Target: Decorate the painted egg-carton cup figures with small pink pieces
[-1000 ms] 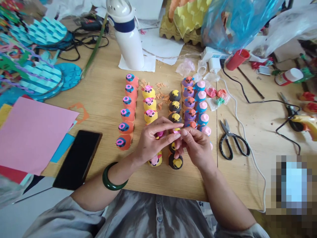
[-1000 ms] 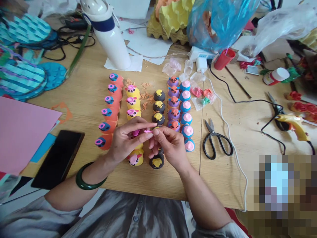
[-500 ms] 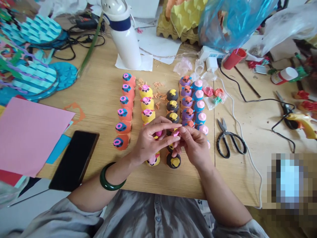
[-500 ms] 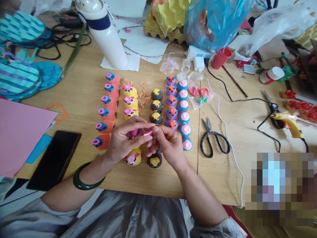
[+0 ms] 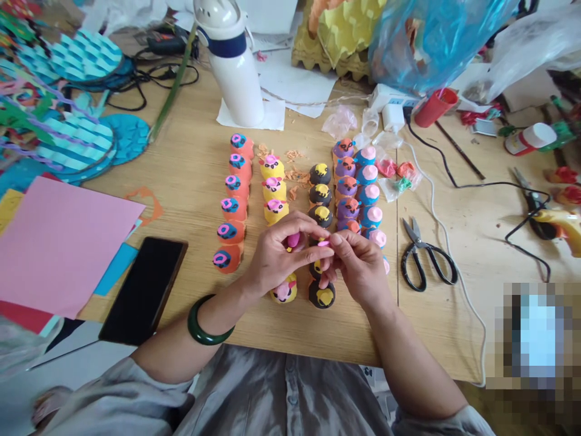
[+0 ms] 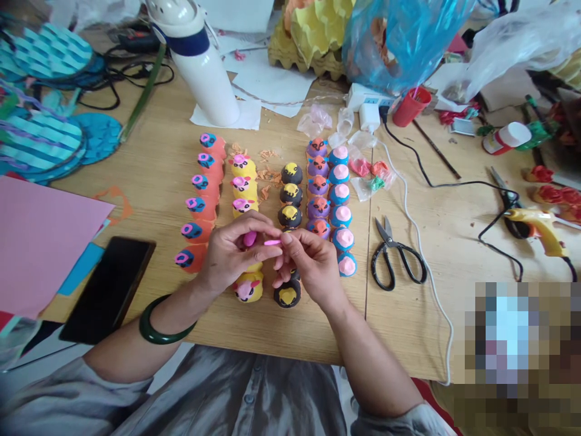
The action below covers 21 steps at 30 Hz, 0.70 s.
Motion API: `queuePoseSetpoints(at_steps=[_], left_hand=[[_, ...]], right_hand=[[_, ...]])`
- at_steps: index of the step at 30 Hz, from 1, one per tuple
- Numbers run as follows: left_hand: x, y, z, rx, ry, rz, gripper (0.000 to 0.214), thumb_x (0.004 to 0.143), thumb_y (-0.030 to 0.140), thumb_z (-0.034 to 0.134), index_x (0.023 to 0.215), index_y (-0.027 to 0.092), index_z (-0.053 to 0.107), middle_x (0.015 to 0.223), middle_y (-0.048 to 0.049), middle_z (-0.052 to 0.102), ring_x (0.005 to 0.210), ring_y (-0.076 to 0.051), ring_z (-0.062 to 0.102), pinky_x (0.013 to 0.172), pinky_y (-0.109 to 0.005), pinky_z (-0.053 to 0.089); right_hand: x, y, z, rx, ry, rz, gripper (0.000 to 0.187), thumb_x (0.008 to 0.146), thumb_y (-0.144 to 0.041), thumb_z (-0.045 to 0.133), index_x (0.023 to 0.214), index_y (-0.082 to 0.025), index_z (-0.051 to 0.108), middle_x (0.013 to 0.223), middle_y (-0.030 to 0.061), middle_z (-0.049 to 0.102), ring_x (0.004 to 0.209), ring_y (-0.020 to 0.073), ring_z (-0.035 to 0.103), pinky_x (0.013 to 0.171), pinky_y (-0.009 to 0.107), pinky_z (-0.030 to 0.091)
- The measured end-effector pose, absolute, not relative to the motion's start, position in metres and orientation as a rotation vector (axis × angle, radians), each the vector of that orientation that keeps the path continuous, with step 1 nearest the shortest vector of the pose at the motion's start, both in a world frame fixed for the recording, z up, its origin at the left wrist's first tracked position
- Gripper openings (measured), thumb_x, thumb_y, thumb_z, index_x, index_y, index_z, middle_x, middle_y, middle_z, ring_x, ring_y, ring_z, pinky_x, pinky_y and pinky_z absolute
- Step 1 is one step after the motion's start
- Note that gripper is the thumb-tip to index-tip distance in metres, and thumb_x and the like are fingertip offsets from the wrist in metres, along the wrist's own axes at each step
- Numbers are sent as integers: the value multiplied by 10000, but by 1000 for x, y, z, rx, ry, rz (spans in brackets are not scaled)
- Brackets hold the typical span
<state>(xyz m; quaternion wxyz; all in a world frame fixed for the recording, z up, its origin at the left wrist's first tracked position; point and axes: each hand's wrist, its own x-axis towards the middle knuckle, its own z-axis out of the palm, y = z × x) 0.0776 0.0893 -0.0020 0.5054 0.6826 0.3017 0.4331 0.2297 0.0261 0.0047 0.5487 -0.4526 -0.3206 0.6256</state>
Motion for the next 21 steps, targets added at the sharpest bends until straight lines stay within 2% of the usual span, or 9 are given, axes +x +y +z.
queuePoseSetpoints(at_steps=[3,5,11,16,21], left_hand=[[77,89,-1,1659,702,962,339,767,322,860,1076,224,763,858,5,659,607,-67,471,518,-194,408],[76,90,-1,1656,694,995,327,779,294,852,1085,226,763,861,11,662,592,-59,461,519,-193,410],[76,90,0,1673,712,1123,39,872,251,760,899,232,783,828,-10,717,720,-105,605,619,-231,477],[77,90,0,1593,804,1141,104,858,303,775,806,215,760,752,-2,699,658,-101,586,569,-236,443],[76,91,-3,1568,814,1134,158,827,372,802,820,217,771,757,-8,683,658,-105,561,570,-235,433]], right_hand=[[230,26,3,-1118,-746,1479,342,876,-508,712,752,-195,653,568,-47,640,389,83,578,394,203,559],[230,26,2,-1129,-748,1469,350,877,-518,707,752,-197,644,586,-38,656,393,85,578,396,208,560],[230,26,1,-1113,-767,1467,349,919,-507,656,756,-198,643,669,-12,686,442,83,571,448,230,588],[230,27,4,-1104,-771,1455,253,903,-449,703,1019,-227,675,653,-52,668,435,90,606,443,224,576],[228,26,5,-1151,-790,1385,249,847,-416,772,923,-206,663,630,-55,671,429,89,621,424,209,559]])
